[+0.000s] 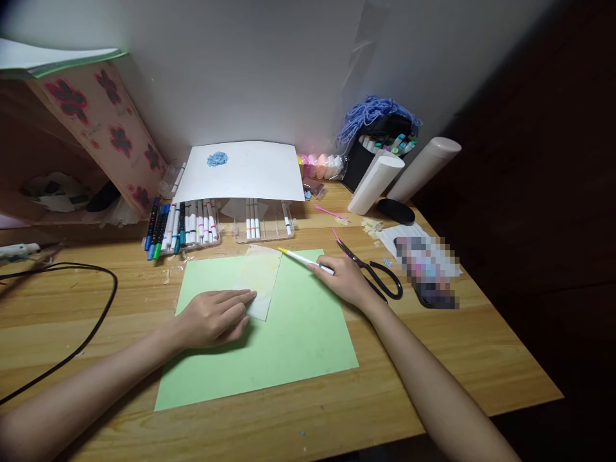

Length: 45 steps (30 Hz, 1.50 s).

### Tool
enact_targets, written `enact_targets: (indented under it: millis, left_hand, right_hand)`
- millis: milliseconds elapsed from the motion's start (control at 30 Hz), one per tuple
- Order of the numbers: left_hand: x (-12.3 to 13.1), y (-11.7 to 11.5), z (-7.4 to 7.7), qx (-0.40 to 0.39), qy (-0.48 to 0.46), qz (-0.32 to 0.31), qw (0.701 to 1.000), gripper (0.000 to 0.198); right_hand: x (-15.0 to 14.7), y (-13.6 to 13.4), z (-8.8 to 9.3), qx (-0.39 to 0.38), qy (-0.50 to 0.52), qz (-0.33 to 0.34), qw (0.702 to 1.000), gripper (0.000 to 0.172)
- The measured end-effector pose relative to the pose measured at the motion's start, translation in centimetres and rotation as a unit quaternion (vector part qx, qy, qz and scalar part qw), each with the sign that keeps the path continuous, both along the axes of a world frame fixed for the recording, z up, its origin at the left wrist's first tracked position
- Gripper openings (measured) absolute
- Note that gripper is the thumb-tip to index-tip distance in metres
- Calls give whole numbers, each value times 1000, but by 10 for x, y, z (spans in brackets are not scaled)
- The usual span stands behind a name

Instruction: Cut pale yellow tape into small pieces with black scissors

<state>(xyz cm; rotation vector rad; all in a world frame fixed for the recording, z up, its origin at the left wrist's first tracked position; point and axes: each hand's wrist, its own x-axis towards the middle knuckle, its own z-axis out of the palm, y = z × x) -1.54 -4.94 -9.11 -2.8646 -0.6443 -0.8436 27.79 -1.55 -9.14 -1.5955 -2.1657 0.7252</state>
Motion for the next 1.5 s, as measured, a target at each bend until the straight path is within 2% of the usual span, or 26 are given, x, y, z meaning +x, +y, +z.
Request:
enact_targets:
  millis: [100,200,300,400,500,600,700,867,1100,1233,1433,1500]
  left_hand:
    - [0,0,0,-1,0,-4,1000,10]
    - [0,0,0,-5,2,-2,1000,10]
    - [0,-1,-1,-6,2,0,1000,11]
    - [-1,0,-1,-13,5,-1,1000,11]
    - [-1,1,0,-27,8,-23,999,12]
    - [-1,1,1,-40,12,-65,997,12]
    - [0,0,2,-58,23,-91,994,11]
    - [-2,-1,1,-68,30,-103,992,12]
    - [-2,-1,1,-47,27,-98,994,13]
    - [-1,-2,2,-31,8,-82,996,11]
    - [-1,-4,0,-39,24,-33,998,14]
    - [-1,-3,0,-51,37,-10,998,14]
  right_hand:
    - [0,-1,0,-16,-1,29,999,40]
    - [0,-2,1,-1,-5,14,1000,41]
    - [1,-2,2,-25,8,37,999,40]
    - [4,-1,2,-5,22,-2,1000,40]
    - [3,-1,1,26,102,-65,992,34]
    - [-5,-3,-2,8,179,-54,982,25]
    - [-21,-3,-3,7,146,-39,989,16]
    - [-55,13,-1,24,48,-33,998,15]
    - [-81,38,-1,25,53,-13,998,10]
    - [-71,38,3,27,78,-30,996,13]
    - [-33,38,0,39,108,-152,982,23]
    - [-27,32,0,73,89,-171,978,25]
